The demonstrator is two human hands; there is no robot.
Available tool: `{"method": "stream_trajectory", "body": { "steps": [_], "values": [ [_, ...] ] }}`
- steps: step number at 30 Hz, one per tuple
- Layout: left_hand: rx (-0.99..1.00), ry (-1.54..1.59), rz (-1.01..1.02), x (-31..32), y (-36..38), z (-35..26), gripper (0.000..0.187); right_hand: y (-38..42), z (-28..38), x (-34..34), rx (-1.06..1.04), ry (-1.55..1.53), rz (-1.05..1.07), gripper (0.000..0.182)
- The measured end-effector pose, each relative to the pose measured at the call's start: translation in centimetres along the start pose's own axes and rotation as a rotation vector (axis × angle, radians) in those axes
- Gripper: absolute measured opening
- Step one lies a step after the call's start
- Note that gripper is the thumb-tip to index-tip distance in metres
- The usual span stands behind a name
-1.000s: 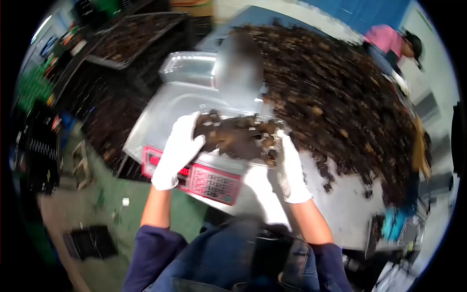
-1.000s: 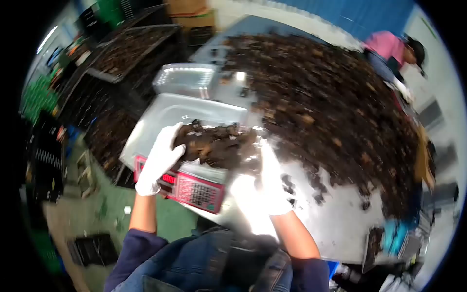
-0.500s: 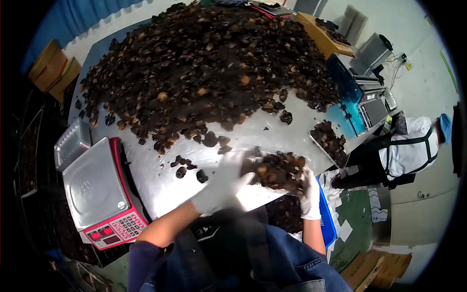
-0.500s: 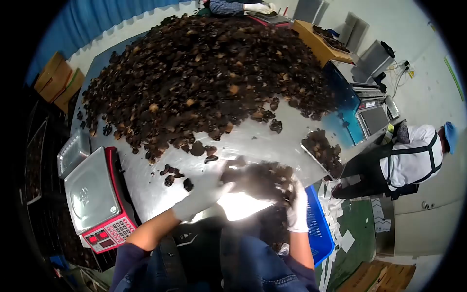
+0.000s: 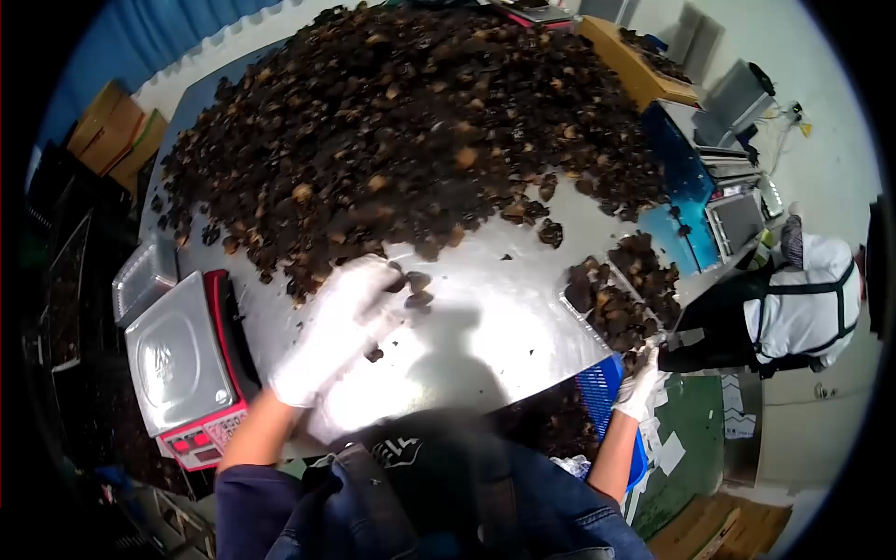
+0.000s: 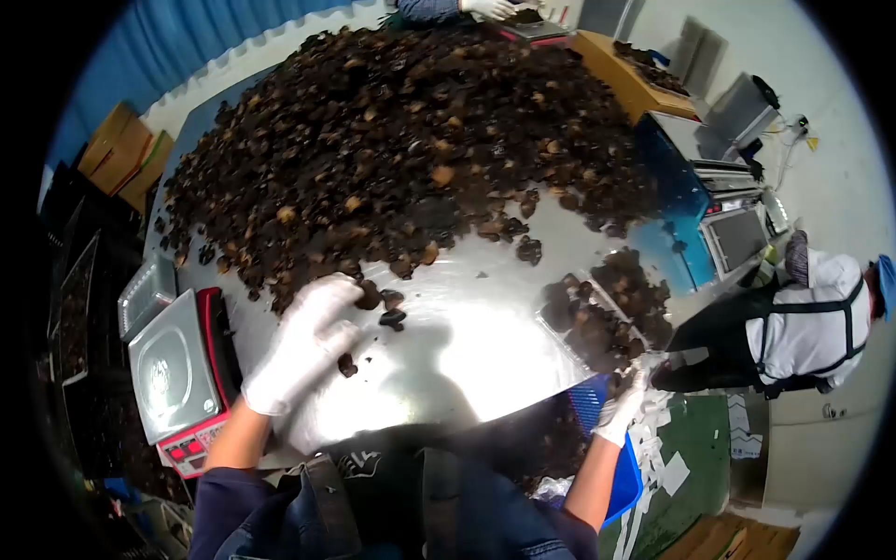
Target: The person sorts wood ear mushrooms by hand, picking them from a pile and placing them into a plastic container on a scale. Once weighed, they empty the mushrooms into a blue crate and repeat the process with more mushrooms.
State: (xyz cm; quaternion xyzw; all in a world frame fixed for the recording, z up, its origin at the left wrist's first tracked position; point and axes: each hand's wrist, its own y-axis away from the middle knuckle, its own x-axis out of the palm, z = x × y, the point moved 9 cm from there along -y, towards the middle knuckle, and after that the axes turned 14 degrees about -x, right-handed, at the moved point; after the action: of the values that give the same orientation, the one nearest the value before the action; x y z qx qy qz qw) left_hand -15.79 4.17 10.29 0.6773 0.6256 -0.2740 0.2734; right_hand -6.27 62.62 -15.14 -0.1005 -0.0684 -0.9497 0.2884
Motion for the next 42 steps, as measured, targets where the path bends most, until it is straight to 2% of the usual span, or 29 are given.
{"method": "stream_trajectory", "body": {
  "steps": [1, 3, 4, 5, 7, 9, 10, 11, 12, 13, 14, 16, 18, 21, 22, 23, 25, 27, 29, 31, 32, 33, 34, 35, 36, 37, 39, 40, 42],
  "values": [
    [-0.045, -0.052, -0.166, -3.9, 0.1, 3.8, 0.041, -0.6, 0.2, 0.1, -0.057, 0.009, -0.012, 0.039],
    [-0.140, -0.172, -0.467, -13.4, 0.7, 11.4, 0.036, -3.6, 3.1, -1.8, -0.541, 0.457, 0.014, 0.040],
    [-0.168, -0.238, -0.590, -18.1, 1.5, 15.9, 0.037, -4.4, 4.2, -2.8, -0.766, 0.688, -0.057, 0.041],
    [-0.306, -0.187, -0.635, -22.7, 2.3, 21.2, 0.043, 0.3, 8.9, 2.0, -0.634, 0.731, -0.060, 0.041],
    [-0.604, -0.190, -0.698, -29.2, 5.6, 28.4, 0.046, 7.3, 14.9, 8.2, -1.136, 1.041, -0.056, 0.039],
    [-0.654, -0.661, -0.588, -33.4, 7.7, 38.0, 0.048, 12.9, 15.4, 15.2, -1.097, 0.838, 0.224, 0.039],
    [-0.735, -0.265, -0.487, -33.6, 8.6, 42.5, 0.045, 16.7, 15.0, 19.4, -1.104, 0.835, 0.412, 0.039],
    [-0.762, -0.390, -0.409, -33.7, 9.3, 45.4, 0.039, 19.2, 12.9, 22.2, -1.034, 0.683, 0.596, 0.038],
    [-0.778, -0.518, -0.330, -32.9, 9.6, 44.2, 0.034, 22.1, 10.9, 24.9, -0.992, 0.645, 0.758, 0.037],
    [-0.783, -0.642, -0.250, -32.1, 9.9, 43.0, 0.030, 25.2, 9.8, 28.1, -1.053, 0.827, 0.988, 0.040],
    [-0.823, -0.483, -0.318, -32.9, 10.3, 44.9, 0.026, 28.1, 9.0, 30.4, -1.048, 0.859, 1.085, 0.043],
    [-0.791, -0.530, -0.321, -33.8, 10.0, 45.9, 0.025, 31.7, 7.3, 34.3, -1.107, 0.794, 1.209, 0.045],
    [-0.705, -0.634, -0.327, -34.1, 9.4, 46.4, 0.023, 33.2, 5.6, 37.2, -1.090, 0.792, 1.219, 0.048],
    [-0.808, -0.617, -0.293, -33.8, 8.6, 48.9, 0.021, 34.3, 3.5, 39.9, -1.110, 0.813, 1.299, 0.049],
    [-0.728, -0.819, -0.293, -33.6, 8.0, 46.2, 0.019, 35.0, 3.0, 40.2, -1.079, 0.885, 1.385, 0.042],
    [-0.731, -0.815, -0.295, -33.9, 7.8, 45.1, 0.019, 35.9, 3.4, 40.1, -1.208, 0.806, 1.404, 0.035],
    [-0.811, -0.654, -0.289, -33.9, 8.0, 45.1, 0.019, 36.6, 6.2, 40.1, -1.207, 0.674, 1.346, 0.035],
    [-0.713, -0.801, -0.226, -34.4, 6.9, 46.6, 0.022, 34.9, 6.9, 39.9, -1.214, 0.647, 1.222, 0.023],
    [-0.724, -0.757, -0.188, -34.7, 6.8, 46.6, 0.021, 34.3, 6.2, 39.4, -1.169, 0.833, 1.251, 0.019],
    [-0.728, -0.763, -0.177, -34.7, 6.7, 46.4, 0.021, 36.3, 5.4, 38.6, -1.199, 0.969, 1.395, 0.018],
    [-0.729, -0.771, -0.173, -34.7, 6.7, 46.1, 0.021, 38.2, 6.3, 38.3, -1.157, 0.750, 1.471, 0.018],
    [-0.732, -0.766, -0.169, -34.8, 6.8, 45.9, 0.021, 39.2, 5.6, 38.0, -1.022, 0.764, 1.564, 0.028],
    [-0.795, -0.542, -0.247, -35.5, 7.5, 46.0, 0.020, 40.0, 5.0, 37.6, -0.999, 0.757, 1.595, 0.034],
    [-0.746, -0.582, -0.288, -36.0, 7.7, 45.3, 0.018, 40.6, 4.4, 37.3, -0.976, 0.748, 1.627, 0.040],
    [-0.697, -0.624, -0.331, -36.4, 8.0, 44.6, 0.017, 41.1, 4.5, 37.1, -1.056, 0.846, 1.637, 0.048],
    [-0.772, -0.107, -0.480, -37.5, 9.6, 46.1, 0.013, 41.1, 4.2, 36.8, -1.057, 0.846, 1.643, 0.048],
    [-0.331, -0.780, -0.652, -36.7, 10.2, 33.4, 0.013, 40.7, 3.4, 36.2, -1.087, 0.938, 1.588, 0.049],
    [-0.256, -0.799, -0.722, -36.5, 11.3, 30.6, 0.013, 40.6, 4.0, 36.1, -1.032, 0.872, 1.559, 0.037],
    [-0.156, -0.914, -0.817, -34.4, 13.6, 25.7, 0.018, 39.4, 3.4, 34.4, -0.979, 0.912, 1.553, 0.028]
  ]
}}
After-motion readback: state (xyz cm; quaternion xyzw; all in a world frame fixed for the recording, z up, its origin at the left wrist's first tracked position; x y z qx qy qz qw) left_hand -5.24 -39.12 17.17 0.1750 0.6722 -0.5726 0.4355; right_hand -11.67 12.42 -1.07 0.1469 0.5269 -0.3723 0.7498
